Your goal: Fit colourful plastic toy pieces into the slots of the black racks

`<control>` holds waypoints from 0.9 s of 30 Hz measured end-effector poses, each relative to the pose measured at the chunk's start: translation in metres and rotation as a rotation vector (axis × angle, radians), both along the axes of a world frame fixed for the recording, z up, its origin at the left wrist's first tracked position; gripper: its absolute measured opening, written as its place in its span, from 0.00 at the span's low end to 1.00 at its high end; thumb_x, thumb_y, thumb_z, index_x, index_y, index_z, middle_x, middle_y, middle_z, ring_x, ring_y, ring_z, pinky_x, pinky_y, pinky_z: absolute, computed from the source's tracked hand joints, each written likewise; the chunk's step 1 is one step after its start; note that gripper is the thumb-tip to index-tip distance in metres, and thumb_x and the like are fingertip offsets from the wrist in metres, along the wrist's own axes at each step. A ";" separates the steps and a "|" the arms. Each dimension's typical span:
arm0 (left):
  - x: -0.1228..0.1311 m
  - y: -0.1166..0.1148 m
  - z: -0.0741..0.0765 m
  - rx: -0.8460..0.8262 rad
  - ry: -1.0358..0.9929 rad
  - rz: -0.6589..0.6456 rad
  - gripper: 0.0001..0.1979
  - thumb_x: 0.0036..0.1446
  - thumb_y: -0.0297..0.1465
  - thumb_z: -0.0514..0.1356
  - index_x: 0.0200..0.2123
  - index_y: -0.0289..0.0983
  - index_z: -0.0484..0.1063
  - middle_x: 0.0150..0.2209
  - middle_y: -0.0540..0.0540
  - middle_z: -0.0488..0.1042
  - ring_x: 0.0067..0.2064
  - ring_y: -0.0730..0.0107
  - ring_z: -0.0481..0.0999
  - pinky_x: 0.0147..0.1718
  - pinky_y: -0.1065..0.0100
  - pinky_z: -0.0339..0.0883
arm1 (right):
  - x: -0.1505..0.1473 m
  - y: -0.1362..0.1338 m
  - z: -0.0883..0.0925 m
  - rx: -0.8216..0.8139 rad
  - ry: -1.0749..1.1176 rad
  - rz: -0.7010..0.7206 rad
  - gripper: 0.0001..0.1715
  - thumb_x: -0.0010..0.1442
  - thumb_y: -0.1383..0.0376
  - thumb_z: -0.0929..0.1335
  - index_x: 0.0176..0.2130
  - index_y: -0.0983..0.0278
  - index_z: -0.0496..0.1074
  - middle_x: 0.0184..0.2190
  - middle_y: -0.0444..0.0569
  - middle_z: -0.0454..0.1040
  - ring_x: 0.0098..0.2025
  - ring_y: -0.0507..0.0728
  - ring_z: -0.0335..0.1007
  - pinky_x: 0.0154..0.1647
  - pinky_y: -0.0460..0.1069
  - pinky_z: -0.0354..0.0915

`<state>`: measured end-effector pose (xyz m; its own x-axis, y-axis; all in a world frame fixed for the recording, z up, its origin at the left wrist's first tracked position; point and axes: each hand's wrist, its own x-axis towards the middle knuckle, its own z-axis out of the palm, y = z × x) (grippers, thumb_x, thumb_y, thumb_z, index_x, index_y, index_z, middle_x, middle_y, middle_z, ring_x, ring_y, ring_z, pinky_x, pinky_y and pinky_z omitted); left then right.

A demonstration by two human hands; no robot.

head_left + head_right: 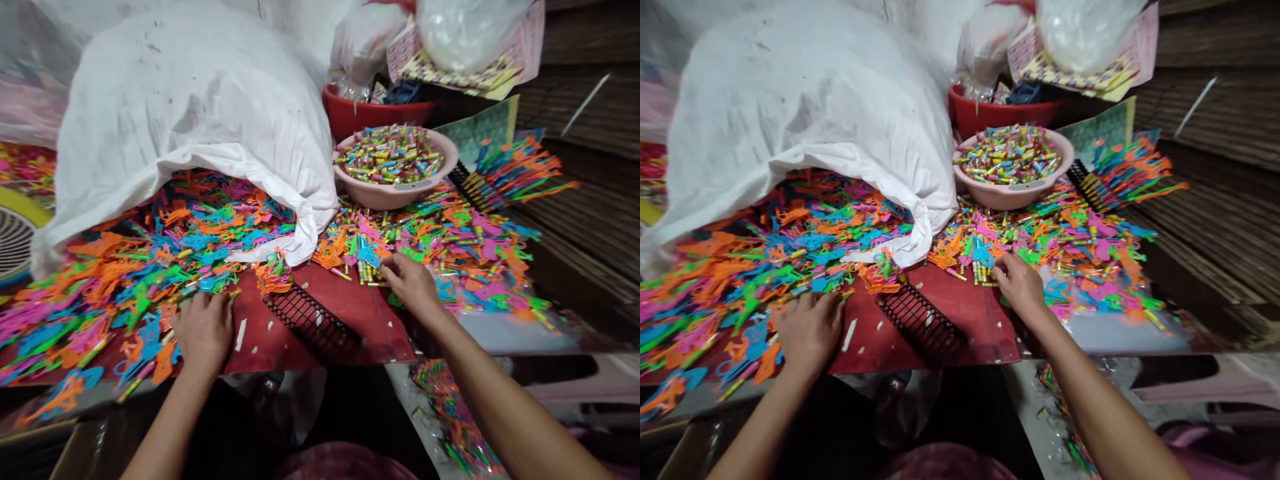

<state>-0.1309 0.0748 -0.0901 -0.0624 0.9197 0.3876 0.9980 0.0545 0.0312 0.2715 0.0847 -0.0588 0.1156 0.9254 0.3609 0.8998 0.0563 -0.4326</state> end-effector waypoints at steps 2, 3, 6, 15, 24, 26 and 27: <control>0.000 0.004 0.001 0.058 -0.032 0.050 0.18 0.63 0.40 0.52 0.43 0.37 0.77 0.41 0.35 0.73 0.45 0.44 0.69 0.42 0.47 0.61 | -0.003 0.006 0.002 0.013 -0.024 -0.083 0.11 0.62 0.57 0.65 0.35 0.61 0.71 0.31 0.46 0.75 0.32 0.55 0.70 0.32 0.48 0.58; 0.002 0.003 0.001 0.105 -0.077 0.042 0.18 0.62 0.39 0.52 0.44 0.37 0.77 0.42 0.35 0.73 0.46 0.44 0.69 0.44 0.47 0.61 | -0.004 0.008 0.003 0.024 -0.057 -0.112 0.12 0.63 0.56 0.65 0.36 0.61 0.71 0.32 0.47 0.75 0.32 0.55 0.69 0.31 0.48 0.57; 0.014 -0.003 -0.008 0.190 -0.329 -0.133 0.20 0.60 0.34 0.53 0.53 0.37 0.71 0.46 0.37 0.72 0.49 0.49 0.70 0.50 0.51 0.64 | -0.010 0.013 0.008 0.014 -0.215 -0.136 0.14 0.62 0.54 0.66 0.41 0.62 0.71 0.37 0.50 0.74 0.36 0.57 0.69 0.31 0.48 0.55; 0.048 0.004 -0.018 -0.074 -0.647 -0.297 0.17 0.58 0.40 0.57 0.48 0.38 0.72 0.42 0.43 0.75 0.46 0.56 0.72 0.46 0.57 0.66 | -0.027 0.018 0.009 0.020 -0.365 -0.074 0.10 0.61 0.61 0.66 0.41 0.61 0.73 0.38 0.50 0.69 0.36 0.58 0.66 0.29 0.48 0.53; 0.061 -0.012 -0.001 -0.167 -0.540 -0.081 0.14 0.55 0.44 0.62 0.29 0.40 0.68 0.32 0.46 0.73 0.39 0.56 0.73 0.35 0.62 0.59 | -0.022 0.028 0.003 0.035 -0.247 -0.086 0.09 0.60 0.62 0.65 0.37 0.62 0.74 0.35 0.49 0.69 0.37 0.57 0.67 0.33 0.48 0.57; 0.065 -0.017 -0.001 -0.174 -0.527 -0.040 0.15 0.56 0.45 0.62 0.28 0.40 0.67 0.31 0.47 0.72 0.38 0.56 0.73 0.34 0.62 0.58 | -0.021 0.028 0.003 0.041 -0.226 -0.103 0.08 0.60 0.62 0.65 0.36 0.62 0.73 0.35 0.48 0.69 0.37 0.56 0.67 0.34 0.48 0.58; 0.067 -0.020 -0.001 -0.170 -0.523 -0.033 0.15 0.56 0.45 0.61 0.28 0.40 0.66 0.31 0.47 0.72 0.38 0.57 0.73 0.34 0.62 0.58 | -0.022 0.027 0.003 0.031 -0.241 -0.110 0.09 0.60 0.61 0.65 0.36 0.62 0.73 0.35 0.48 0.69 0.37 0.56 0.67 0.33 0.48 0.57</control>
